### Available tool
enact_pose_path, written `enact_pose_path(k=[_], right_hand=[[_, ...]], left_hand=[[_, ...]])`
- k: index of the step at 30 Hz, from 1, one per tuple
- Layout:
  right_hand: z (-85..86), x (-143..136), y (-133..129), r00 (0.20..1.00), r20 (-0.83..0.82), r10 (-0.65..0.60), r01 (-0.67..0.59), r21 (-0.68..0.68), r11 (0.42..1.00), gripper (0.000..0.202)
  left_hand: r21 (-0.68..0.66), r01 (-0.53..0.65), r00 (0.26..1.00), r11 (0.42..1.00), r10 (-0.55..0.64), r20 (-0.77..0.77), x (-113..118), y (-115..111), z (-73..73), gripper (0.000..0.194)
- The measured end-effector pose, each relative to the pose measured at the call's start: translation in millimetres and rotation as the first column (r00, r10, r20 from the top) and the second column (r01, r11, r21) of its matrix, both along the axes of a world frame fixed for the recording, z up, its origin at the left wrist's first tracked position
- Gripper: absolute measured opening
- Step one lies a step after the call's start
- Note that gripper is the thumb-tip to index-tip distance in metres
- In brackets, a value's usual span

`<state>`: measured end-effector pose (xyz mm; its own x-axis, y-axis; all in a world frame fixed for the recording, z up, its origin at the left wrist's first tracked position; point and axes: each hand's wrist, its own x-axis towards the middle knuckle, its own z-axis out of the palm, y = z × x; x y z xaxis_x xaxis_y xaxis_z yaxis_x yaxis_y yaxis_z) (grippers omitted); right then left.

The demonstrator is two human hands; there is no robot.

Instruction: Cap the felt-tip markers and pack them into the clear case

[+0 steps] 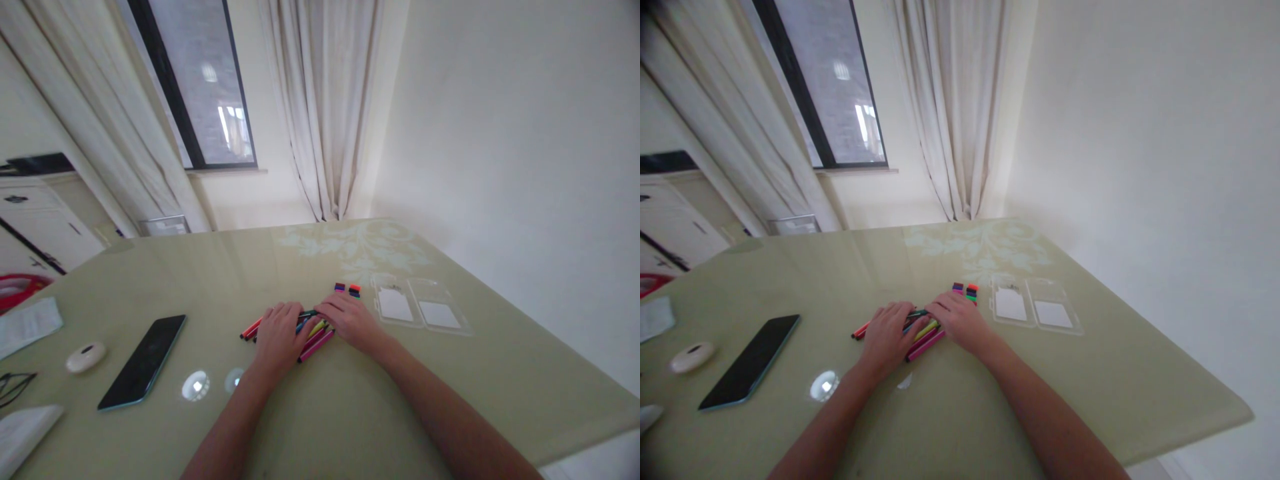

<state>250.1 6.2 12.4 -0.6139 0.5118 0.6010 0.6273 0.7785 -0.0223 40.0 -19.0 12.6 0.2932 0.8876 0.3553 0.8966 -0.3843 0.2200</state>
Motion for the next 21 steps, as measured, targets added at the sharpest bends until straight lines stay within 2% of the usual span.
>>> enact_pose_path(k=[7,11,14,16,18,21], right_hand=[[6.0,-1.2,-4.4,0.995,-0.081,0.056,-0.060,-0.048,0.997,0.022],[8.2,5.0,-0.6,0.984,-0.169,0.058,-0.068,-0.053,0.996,0.023],[17.5,20.6,5.3,0.955,-0.292,-0.053,0.015,-0.130,0.991,0.022],[24.6,34.9,10.8,0.936,-0.314,-0.160,0.090,-0.226,0.970,0.020],[29.0,48.5,16.5,0.925,-0.269,-0.268,0.177,-0.317,0.932,0.016],[28.8,61.2,22.8,0.925,-0.095,-0.367,0.294,-0.431,0.853,0.010]], left_hand=[[-0.118,-0.141,0.987,0.983,0.130,-0.098,8.6,-1.0,10.5,0.056],[-0.190,-0.269,0.962,0.944,0.255,-0.097,3.9,0.0,15.0,0.068],[-0.208,-0.371,0.928,0.905,0.367,-0.060,-11.2,5.8,15.5,0.069],[-0.162,-0.425,0.905,0.891,0.424,-0.043,-23.0,10.9,13.4,0.068],[-0.131,-0.480,0.876,0.867,0.480,-0.033,-33.0,15.4,9.5,0.067],[-0.149,-0.553,0.833,0.820,0.551,-0.058,-42.4,19.3,2.1,0.065]])
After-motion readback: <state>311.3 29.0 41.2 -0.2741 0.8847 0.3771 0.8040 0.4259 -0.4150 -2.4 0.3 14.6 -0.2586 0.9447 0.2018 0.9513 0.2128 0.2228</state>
